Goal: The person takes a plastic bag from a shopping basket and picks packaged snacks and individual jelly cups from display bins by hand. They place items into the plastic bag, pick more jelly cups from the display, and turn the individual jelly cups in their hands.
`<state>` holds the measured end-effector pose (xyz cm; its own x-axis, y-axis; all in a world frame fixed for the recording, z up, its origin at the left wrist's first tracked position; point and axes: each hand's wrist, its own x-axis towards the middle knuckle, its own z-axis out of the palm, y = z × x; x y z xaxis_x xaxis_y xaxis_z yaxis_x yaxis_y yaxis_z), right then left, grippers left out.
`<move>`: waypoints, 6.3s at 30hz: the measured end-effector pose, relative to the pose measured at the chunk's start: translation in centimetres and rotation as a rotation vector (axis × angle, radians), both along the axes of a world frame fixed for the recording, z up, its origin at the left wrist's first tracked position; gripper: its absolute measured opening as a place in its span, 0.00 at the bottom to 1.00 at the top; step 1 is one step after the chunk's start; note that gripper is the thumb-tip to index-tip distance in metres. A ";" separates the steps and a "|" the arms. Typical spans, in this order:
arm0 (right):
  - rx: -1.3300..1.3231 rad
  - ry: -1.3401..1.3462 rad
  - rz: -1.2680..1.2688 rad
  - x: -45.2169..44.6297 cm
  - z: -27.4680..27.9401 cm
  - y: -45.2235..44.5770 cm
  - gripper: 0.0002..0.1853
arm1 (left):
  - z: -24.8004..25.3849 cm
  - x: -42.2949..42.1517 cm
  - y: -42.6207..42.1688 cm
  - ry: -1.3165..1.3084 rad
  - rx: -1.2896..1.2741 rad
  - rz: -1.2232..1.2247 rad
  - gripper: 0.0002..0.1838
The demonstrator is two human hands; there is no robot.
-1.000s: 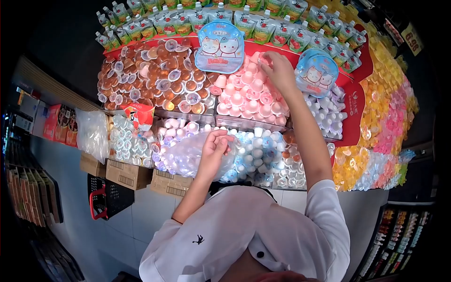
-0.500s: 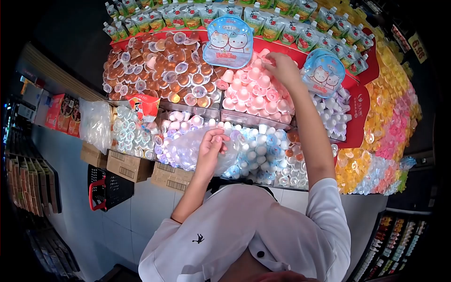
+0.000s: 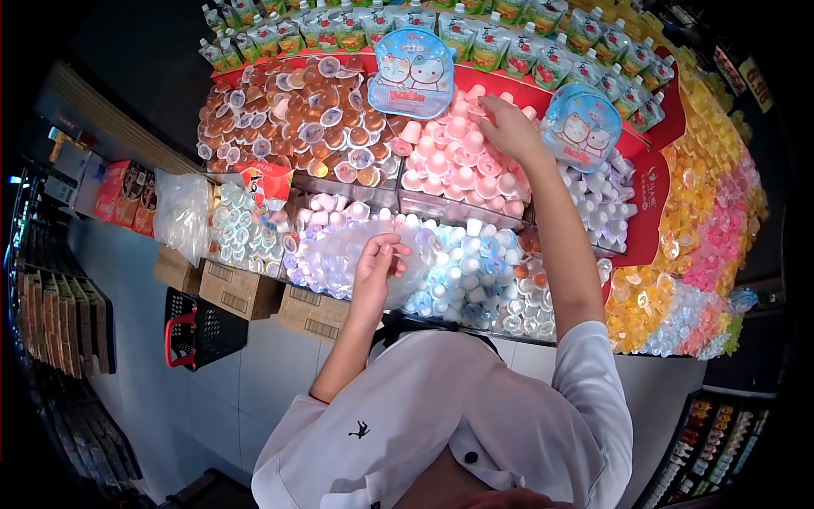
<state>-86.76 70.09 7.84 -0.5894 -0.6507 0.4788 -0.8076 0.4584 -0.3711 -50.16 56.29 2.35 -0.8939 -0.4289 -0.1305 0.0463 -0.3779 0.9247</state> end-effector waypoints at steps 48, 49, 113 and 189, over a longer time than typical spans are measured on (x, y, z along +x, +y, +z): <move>0.480 -0.447 -0.240 27.7 -16.4 -11.3 0.13 | -9.6 0.7 -13.8 -0.312 -1.336 -0.686 0.39; 0.462 -0.469 -0.240 27.6 -16.1 -11.1 0.12 | -10.1 0.6 -14.0 -0.283 -1.320 -0.695 0.40; -0.385 -0.389 -0.498 22.5 -12.1 28.0 0.08 | -5.9 -10.3 23.8 -0.018 -0.792 -0.466 0.22; 0.083 -0.410 -0.312 31.6 -6.7 0.6 0.17 | -9.3 -2.6 -4.3 -0.431 -1.262 -0.625 0.22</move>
